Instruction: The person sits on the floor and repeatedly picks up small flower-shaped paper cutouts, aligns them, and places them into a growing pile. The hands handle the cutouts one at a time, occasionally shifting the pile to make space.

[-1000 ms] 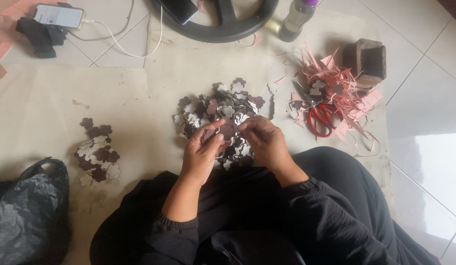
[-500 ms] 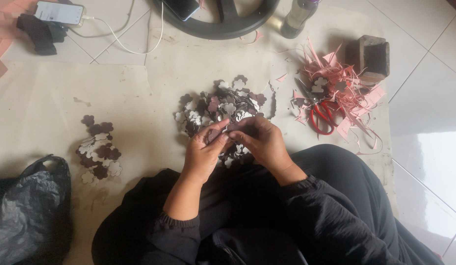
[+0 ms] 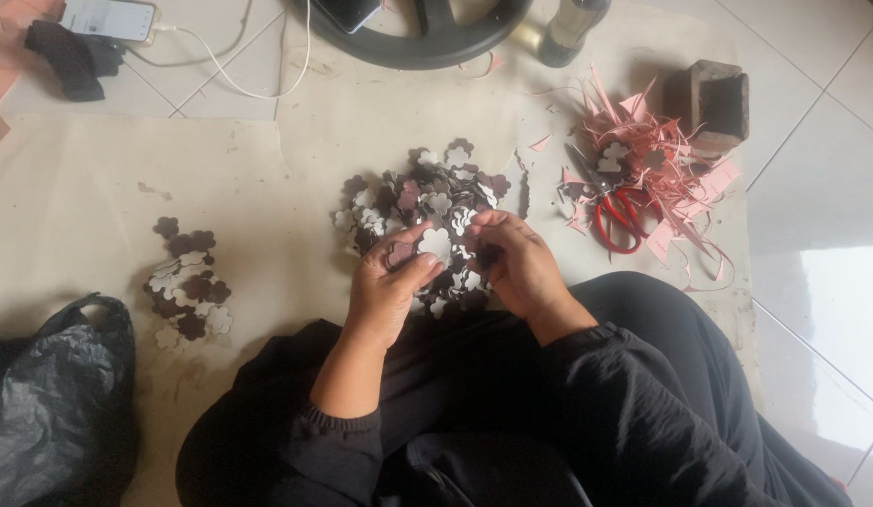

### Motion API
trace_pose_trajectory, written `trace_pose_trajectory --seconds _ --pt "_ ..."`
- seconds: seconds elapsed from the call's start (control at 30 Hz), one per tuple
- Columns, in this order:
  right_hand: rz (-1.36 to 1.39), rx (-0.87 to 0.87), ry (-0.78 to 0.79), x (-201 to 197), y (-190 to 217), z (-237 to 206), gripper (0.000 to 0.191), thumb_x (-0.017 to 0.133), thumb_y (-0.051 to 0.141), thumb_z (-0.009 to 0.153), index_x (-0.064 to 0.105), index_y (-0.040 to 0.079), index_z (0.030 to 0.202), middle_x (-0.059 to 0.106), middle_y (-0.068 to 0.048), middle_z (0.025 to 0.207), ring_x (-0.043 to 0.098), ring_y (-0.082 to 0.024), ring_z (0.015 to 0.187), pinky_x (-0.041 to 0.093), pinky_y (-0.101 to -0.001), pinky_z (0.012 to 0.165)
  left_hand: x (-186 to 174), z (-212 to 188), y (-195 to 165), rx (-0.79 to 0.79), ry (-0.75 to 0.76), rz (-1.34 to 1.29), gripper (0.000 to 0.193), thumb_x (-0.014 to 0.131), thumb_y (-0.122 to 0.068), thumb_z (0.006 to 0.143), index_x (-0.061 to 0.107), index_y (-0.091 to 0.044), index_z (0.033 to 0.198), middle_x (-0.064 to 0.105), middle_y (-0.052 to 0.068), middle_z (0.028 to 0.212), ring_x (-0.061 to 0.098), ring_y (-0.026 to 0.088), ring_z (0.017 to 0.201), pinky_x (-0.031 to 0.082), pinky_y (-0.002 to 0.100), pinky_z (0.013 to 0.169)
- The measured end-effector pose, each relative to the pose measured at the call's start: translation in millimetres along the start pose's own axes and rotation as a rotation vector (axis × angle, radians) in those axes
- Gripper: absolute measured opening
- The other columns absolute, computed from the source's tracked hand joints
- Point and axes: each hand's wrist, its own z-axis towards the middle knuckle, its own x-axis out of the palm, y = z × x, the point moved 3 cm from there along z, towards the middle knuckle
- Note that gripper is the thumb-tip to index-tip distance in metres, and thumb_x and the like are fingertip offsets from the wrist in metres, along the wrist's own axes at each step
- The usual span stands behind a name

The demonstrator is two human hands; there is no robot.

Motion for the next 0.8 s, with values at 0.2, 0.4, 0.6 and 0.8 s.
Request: trace_pose_trajectory --seconds 0.2,0.4,0.6,0.8 --pt "-0.317 -0.077 0.071 16.8 -9.3 -5.9 0.020 0.076 0.007 0.088 0.069 0.005 0.107 0.071 -0.002 0.095 0.067 -0.009 0.086 0.054 -0.0221 0.072 1.3 -0.3 3.6 -0.012 0.037 0.027 0.033 0.068 0.003 0.093 0.067 -0.001 0.126 0.070 0.011 0.116 0.070 0.017 0.102 0.063 0.036 0.089" --pt "-0.362 -0.258 0.009 15.4 -0.6 -4.4 0.012 0.076 0.005 0.094 0.069 0.003 0.104 0.072 -0.002 0.095 0.064 -0.008 0.085 0.052 -0.0219 0.074 -3.7 0.3 2.5 -0.034 -0.040 0.026 0.033 0.069 0.000 0.091 0.067 -0.003 0.124 0.066 0.005 0.112 0.067 0.015 0.099 0.064 0.036 0.088" --pt "-1.164 -0.837 0.100 37.8 15.0 -27.9 0.020 0.082 0.003 0.085 0.078 0.011 0.103 0.068 -0.003 0.102 0.064 -0.014 0.091 0.055 -0.0294 0.079 -5.3 0.8 1.0 -0.032 -0.061 -0.112 0.030 0.069 -0.003 0.094 0.066 -0.004 0.125 0.070 0.005 0.111 0.068 0.014 0.099 0.062 0.036 0.090" --pt "-1.076 -0.779 0.210 40.3 15.1 -23.8 0.023 0.081 0.005 0.089 0.078 0.009 0.111 0.068 -0.004 0.108 0.064 -0.016 0.101 0.054 -0.0296 0.087 -11.1 1.4 -0.3 0.040 -0.093 -0.114 0.032 0.072 0.000 0.094 0.067 -0.005 0.125 0.070 0.007 0.110 0.068 0.016 0.100 0.062 0.038 0.092"
